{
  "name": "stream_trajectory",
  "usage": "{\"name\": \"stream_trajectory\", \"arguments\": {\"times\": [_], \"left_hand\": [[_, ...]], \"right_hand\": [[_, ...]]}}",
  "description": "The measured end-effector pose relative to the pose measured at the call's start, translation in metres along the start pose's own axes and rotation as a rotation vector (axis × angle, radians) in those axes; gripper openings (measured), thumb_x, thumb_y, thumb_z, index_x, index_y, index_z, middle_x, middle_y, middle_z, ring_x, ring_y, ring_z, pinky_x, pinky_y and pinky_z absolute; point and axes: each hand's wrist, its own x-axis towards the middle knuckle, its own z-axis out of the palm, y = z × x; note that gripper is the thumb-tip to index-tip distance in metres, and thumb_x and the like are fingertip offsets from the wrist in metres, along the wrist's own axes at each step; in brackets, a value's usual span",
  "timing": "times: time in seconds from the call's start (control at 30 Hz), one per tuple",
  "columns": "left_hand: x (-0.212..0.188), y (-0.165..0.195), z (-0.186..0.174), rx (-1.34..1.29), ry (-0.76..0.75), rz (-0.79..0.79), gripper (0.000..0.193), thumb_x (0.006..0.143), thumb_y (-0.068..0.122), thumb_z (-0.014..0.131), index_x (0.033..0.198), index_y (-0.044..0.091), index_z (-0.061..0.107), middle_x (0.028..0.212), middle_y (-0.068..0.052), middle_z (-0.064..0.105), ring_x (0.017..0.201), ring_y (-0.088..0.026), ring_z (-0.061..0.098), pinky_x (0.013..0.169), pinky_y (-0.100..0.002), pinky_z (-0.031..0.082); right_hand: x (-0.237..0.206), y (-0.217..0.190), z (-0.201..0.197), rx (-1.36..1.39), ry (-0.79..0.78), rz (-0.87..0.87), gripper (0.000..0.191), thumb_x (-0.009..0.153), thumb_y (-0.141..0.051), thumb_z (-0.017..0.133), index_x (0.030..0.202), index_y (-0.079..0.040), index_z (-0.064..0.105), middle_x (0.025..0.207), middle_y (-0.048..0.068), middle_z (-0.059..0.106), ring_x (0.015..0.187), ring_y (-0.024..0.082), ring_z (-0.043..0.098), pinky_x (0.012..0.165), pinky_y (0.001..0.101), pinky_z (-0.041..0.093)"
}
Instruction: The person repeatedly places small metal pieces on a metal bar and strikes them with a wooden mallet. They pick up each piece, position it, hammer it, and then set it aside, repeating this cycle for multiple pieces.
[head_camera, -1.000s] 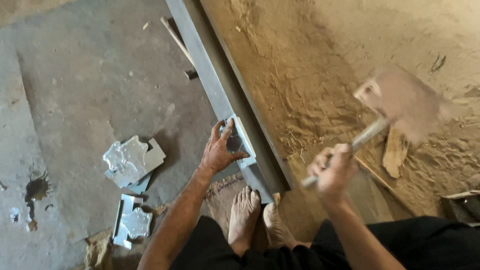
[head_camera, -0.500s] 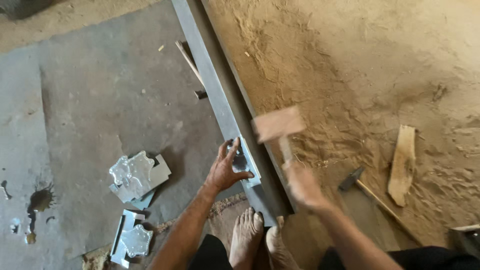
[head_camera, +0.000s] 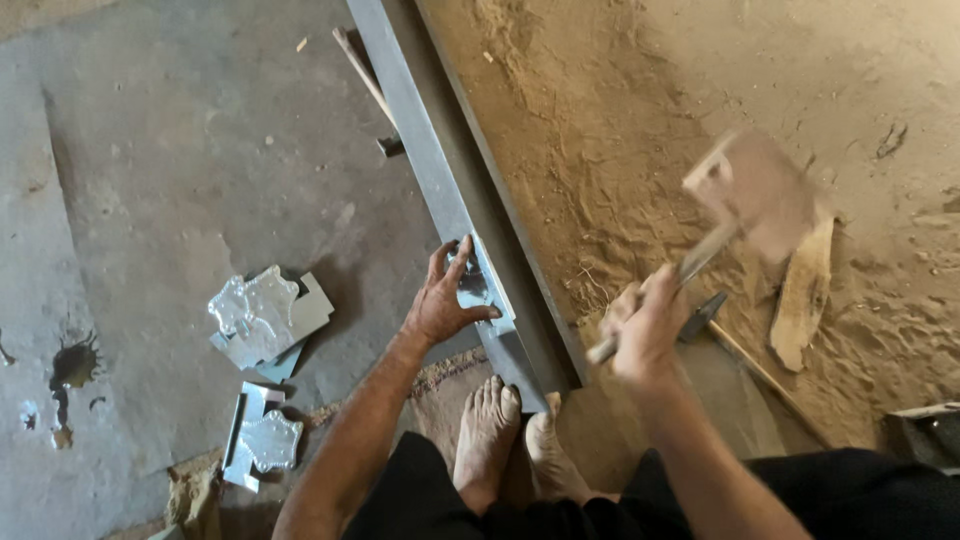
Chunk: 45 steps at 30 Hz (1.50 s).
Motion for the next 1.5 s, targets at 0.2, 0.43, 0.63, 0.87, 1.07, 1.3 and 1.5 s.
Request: {"name": "stream_trajectory", "arguments": {"times": [0.2, 0.43, 0.63, 0.87, 1.07, 1.3, 1.5], "left_hand": [[0.0, -0.002, 0.0, 0.069, -0.013, 0.001, 0.133, 0.057, 0.045, 0.1, 0.161, 0.024, 0.019, 0.16, -0.019, 0.024, 0.14, -0.04, 0.043, 0.113, -0.046, 0.042], [-0.001, 0.001, -0.006, 0.014, -0.005, 0.044, 0.133, 0.057, 0.045, 0.099, 0.162, 0.022, 0.021, 0.16, -0.02, 0.027, 0.142, -0.04, 0.043, 0.114, -0.046, 0.043], [-0.045, 0.007, -0.03, -0.654, 0.202, -0.284, 0.101, 0.067, 0.024, 0.092, 0.151, 0.019, 0.037, 0.131, -0.021, 0.056, 0.113, -0.031, 0.061, 0.094, -0.042, 0.055], [-0.223, -0.058, -0.097, -0.123, 0.639, -0.342, 0.032, 0.086, 0.013, 0.079, 0.117, 0.01, 0.076, 0.107, -0.006, 0.076, 0.088, -0.015, 0.07, 0.075, -0.029, 0.057], [-0.311, -0.135, -0.132, 0.858, 0.483, -0.439, 0.03, 0.082, 0.016, 0.079, 0.111, 0.011, 0.078, 0.11, -0.012, 0.073, 0.095, -0.027, 0.067, 0.066, -0.037, 0.057], [-0.22, -0.203, -0.174, 0.562, 0.468, -0.517, 0.055, 0.083, 0.041, 0.082, 0.128, 0.012, 0.067, 0.13, -0.016, 0.063, 0.12, -0.037, 0.055, 0.088, -0.05, 0.053], [-0.116, -0.219, -0.222, 0.558, 0.301, -0.556, 0.095, 0.062, 0.034, 0.093, 0.145, 0.017, 0.05, 0.147, -0.01, 0.044, 0.136, -0.042, 0.035, 0.105, -0.053, 0.039]], "right_hand": [[-0.013, -0.005, -0.038, -0.494, -0.084, 0.099, 0.034, 0.105, -0.047, 0.054, 0.091, -0.016, 0.054, 0.063, -0.001, 0.045, 0.045, 0.012, 0.038, 0.038, 0.0312, 0.03], [-0.05, 0.017, -0.057, -0.362, -0.091, -0.042, 0.038, 0.107, -0.048, 0.054, 0.09, -0.013, 0.052, 0.065, 0.001, 0.045, 0.047, 0.014, 0.038, 0.04, 0.0332, 0.031], [-0.043, 0.036, -0.117, -0.482, 0.115, 0.343, 0.042, 0.108, -0.049, 0.054, 0.09, -0.012, 0.051, 0.067, 0.003, 0.044, 0.049, 0.016, 0.039, 0.042, 0.0348, 0.032], [-0.015, 0.075, -0.146, -1.737, -0.015, 0.24, 0.058, 0.103, -0.049, 0.067, 0.115, 0.007, 0.062, 0.097, 0.029, 0.068, 0.09, 0.043, 0.067, 0.079, 0.051, 0.053], [-0.005, 0.085, -0.127, -1.606, 0.082, 0.013, 0.049, 0.103, -0.036, 0.068, 0.136, 0.001, 0.067, 0.121, 0.025, 0.072, 0.113, 0.042, 0.068, 0.103, 0.0493, 0.049], [-0.007, 0.079, -0.11, -1.437, -0.041, -0.006, 0.045, 0.103, -0.03, 0.069, 0.131, 0.005, 0.066, 0.111, 0.027, 0.074, 0.103, 0.037, 0.073, 0.096, 0.0471, 0.056], [-0.008, 0.078, -0.112, -1.51, 0.042, -0.096, 0.04, 0.106, -0.029, 0.071, 0.122, 0.008, 0.072, 0.101, 0.026, 0.075, 0.103, 0.036, 0.074, 0.096, 0.0469, 0.057]]}}
